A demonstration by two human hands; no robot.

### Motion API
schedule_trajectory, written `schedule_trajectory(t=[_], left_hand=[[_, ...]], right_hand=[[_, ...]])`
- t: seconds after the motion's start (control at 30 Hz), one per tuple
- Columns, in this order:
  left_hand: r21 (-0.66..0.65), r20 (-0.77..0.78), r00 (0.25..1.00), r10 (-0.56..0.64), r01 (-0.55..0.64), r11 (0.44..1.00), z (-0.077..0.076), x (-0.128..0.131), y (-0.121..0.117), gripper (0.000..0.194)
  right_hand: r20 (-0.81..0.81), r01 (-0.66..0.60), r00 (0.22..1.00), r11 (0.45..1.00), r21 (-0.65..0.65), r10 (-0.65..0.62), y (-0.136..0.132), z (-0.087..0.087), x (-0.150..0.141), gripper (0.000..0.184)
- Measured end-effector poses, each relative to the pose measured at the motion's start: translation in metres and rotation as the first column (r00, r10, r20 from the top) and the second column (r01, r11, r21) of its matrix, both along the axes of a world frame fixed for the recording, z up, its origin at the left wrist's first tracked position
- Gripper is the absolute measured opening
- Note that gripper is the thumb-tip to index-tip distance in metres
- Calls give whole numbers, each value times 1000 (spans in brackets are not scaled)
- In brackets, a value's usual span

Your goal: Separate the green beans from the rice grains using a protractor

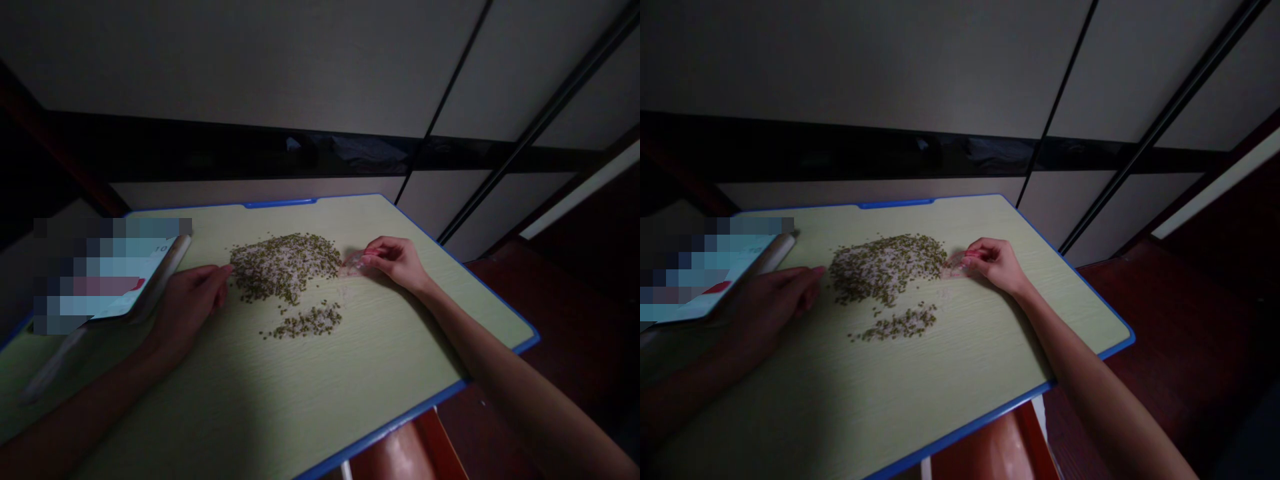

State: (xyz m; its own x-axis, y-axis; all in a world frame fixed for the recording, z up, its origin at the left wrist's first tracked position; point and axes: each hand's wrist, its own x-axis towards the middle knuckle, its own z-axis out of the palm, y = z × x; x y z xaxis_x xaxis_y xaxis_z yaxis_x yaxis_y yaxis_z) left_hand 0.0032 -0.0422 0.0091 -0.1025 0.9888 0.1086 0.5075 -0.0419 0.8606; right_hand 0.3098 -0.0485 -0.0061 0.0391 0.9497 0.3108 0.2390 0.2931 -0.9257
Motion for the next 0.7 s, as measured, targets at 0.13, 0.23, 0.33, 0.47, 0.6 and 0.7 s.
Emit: schedule_trajectory(t=[0.13, 0.23, 0.33, 0.47, 0.6, 0.7], left_hand=[[3, 7, 1000, 0, 0, 1000, -2, -2, 1, 41], [1, -1, 1000, -4, 4, 1000, -4, -4, 2, 42], [11, -12, 1000, -7, 7, 1000, -5, -5, 2, 42], [0, -13, 1000, -14, 14, 1000, -5, -5, 2, 41], [-7, -6, 1000, -20, 20, 1000, -2, -2, 0, 40], [-12, -11, 1000, -7, 7, 1000, 1, 0, -2, 40]], right_hand=[[-5, 23, 1000, 1000, -7, -23, 1, -1, 0, 14], [-7, 46, 999, 999, 8, -46, 3, -2, 1, 15], [-7, 51, 999, 999, 16, -51, 2, -3, 1, 16], [9, 29, 1000, 999, 16, -29, 1, -2, 0, 17], [40, 34, 999, 999, 22, -34, 1, -2, 0, 19], [41, 55, 998, 998, 37, -56, 2, -3, 1, 21]])
